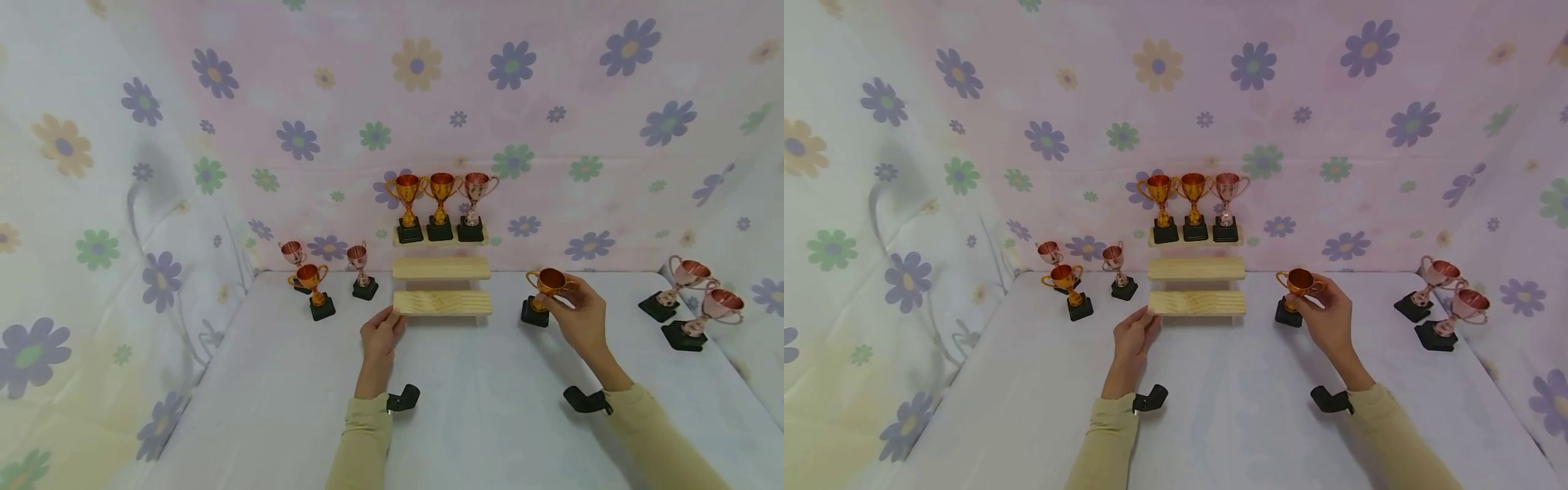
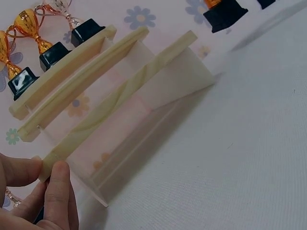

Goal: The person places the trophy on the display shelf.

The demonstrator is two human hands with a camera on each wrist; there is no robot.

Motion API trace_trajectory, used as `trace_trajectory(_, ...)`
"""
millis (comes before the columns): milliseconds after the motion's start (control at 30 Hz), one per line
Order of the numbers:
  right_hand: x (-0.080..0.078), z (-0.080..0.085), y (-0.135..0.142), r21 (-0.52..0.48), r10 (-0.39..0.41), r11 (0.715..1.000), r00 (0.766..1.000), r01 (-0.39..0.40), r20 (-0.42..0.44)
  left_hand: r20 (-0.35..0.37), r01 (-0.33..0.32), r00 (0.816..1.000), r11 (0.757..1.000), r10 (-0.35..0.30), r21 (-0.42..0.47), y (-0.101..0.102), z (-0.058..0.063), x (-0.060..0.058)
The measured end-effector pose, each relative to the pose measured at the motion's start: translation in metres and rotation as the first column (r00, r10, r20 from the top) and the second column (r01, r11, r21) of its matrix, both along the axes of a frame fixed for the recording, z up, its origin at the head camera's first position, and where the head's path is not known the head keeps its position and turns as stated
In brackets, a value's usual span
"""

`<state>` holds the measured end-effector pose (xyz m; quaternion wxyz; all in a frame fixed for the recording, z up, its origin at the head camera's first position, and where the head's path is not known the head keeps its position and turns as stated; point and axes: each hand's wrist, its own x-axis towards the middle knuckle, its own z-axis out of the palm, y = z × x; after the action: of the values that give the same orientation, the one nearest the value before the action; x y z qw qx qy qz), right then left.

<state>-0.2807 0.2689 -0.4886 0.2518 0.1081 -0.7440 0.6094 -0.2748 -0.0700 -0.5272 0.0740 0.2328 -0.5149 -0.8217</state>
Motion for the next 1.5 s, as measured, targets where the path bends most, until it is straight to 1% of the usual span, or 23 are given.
trace_trajectory(100,0.006,0.008,-0.013,0.029,0.054,0.998,0.999,-0.054,0.0,-0.003,0.006,1.0,1.0,-0.006,0.003,0.0,0.0,-0.001)
trace_trajectory(200,0.009,0.017,-0.027,0.054,0.102,0.993,0.995,-0.101,-0.008,-0.014,0.007,1.0,1.0,-0.007,0.001,-0.001,0.0,-0.001)
trace_trajectory(300,0.007,0.027,-0.045,0.034,0.164,0.986,0.986,-0.163,-0.028,-0.009,0.006,1.0,1.0,-0.006,-0.007,-0.002,0.002,-0.001)
trace_trajectory(467,-0.006,0.04,-0.077,-0.01,0.239,0.971,0.969,-0.24,-0.057,0.001,0.004,1.0,1.0,-0.004,-0.006,-0.003,0.003,-0.002)
trace_trajectory(600,-0.019,0.046,-0.103,-0.048,0.278,0.958,0.958,-0.282,-0.077,-0.006,0.003,1.0,1.0,-0.003,0.005,-0.002,0.002,-0.002)
trace_trajectory(733,-0.032,0.051,-0.125,-0.092,0.326,0.938,0.94,-0.335,-0.099,-0.005,0.003,1.0,1.0,-0.003,0.01,0.0,0.002,0.0)
trace_trajectory(800,-0.041,0.055,-0.135,-0.099,0.337,0.932,0.935,-0.348,-0.109,-0.011,0.003,1.0,1.0,-0.003,0.009,0.001,0.002,-0.001)
trace_trajectory(900,-0.054,0.064,-0.148,-0.108,0.339,0.93,0.934,-0.351,-0.111,-0.022,0.005,1.0,1.0,-0.005,0.004,0.001,0.003,-0.001)
trace_trajectory(967,-0.061,0.068,-0.156,-0.113,0.345,0.928,0.934,-0.354,-0.096,-0.023,0.009,1.0,1.0,-0.009,0.0,0.001,0.003,-0.001)
trace_trajectory(1033,-0.064,0.074,-0.164,-0.111,0.358,0.925,0.931,-0.365,-0.075,-0.016,0.011,1.0,1.0,-0.011,-0.005,0.001,0.003,0.0)
trace_trajectory(1167,-0.066,0.086,-0.179,-0.075,0.378,0.923,0.926,-0.378,-0.019,-0.011,0.011,1.0,1.0,-0.011,-0.011,0.0,0.002,0.0)
trace_trajectory(1267,-0.068,0.091,-0.186,-0.04,0.38,0.924,0.925,-0.379,0.026,-0.012,0.009,1.0,1.0,-0.009,-0.012,-0.001,0.002,0.0)
trace_trajectory(1333,-0.071,0.091,-0.19,-0.023,0.386,0.923,0.921,-0.385,0.046,-0.01,0.012,1.0,1.0,-0.012,-0.013,-0.001,0.002,0.001)
trace_trajectory(1500,-0.09,0.076,-0.199,-0.024,0.415,0.91,0.908,-0.414,0.06,-0.004,0.018,1.0,1.0,-0.018,-0.02,-0.001,0.002,0.002)
